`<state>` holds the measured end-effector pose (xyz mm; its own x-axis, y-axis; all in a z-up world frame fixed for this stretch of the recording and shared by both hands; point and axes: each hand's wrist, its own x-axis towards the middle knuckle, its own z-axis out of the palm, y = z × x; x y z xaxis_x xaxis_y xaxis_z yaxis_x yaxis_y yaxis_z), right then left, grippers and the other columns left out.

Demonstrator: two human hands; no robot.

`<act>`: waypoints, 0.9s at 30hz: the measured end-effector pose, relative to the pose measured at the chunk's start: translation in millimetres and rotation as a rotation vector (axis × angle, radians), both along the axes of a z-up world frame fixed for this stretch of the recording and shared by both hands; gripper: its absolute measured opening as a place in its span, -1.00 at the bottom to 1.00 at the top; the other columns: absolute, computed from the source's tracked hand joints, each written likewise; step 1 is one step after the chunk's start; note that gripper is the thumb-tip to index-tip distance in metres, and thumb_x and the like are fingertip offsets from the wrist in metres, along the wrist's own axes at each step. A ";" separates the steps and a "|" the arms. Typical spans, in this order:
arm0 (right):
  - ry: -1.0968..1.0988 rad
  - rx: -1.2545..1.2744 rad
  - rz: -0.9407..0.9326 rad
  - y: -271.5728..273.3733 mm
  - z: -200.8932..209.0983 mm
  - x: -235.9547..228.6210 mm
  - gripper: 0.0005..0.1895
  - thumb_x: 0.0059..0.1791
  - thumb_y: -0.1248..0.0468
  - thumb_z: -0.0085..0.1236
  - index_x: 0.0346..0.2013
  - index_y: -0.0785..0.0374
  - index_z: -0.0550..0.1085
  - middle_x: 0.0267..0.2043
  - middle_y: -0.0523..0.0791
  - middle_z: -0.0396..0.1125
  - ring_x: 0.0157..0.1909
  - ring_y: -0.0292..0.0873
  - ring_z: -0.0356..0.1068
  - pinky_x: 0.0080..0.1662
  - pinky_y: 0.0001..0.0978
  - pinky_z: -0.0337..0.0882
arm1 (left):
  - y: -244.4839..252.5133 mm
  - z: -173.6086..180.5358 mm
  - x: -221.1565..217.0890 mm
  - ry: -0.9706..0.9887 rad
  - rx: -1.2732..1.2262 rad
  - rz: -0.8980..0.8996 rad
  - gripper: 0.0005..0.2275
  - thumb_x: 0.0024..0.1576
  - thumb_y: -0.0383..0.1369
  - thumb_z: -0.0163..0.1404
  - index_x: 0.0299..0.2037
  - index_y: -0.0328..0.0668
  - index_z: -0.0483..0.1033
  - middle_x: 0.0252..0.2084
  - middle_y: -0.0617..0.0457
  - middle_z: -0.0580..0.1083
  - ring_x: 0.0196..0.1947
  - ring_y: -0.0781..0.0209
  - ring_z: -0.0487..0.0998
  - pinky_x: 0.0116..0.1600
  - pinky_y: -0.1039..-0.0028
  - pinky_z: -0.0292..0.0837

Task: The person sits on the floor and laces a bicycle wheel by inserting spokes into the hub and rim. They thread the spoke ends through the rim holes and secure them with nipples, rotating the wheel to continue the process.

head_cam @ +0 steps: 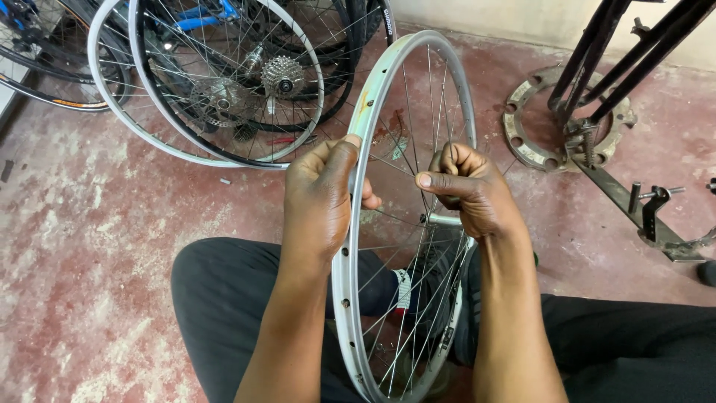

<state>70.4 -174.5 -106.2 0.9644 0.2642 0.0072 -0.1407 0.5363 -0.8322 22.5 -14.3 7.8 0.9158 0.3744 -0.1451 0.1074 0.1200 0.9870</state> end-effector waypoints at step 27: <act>-0.025 0.029 0.007 0.6 -6.5 3.5 -0.57 -0.22 0.42 0.35 -0.61 0.10 0.19 -0.62 -0.16 0.14 -0.64 -0.44 -0.13 -0.61 -0.67 -0.12 | -4.8 -1.7 2.1 -0.017 -0.073 -0.086 -0.81 0.13 -0.33 -0.04 -0.29 -0.35 0.45 -0.74 -0.10 0.34 -0.75 0.16 0.50 -0.45 0.23 0.64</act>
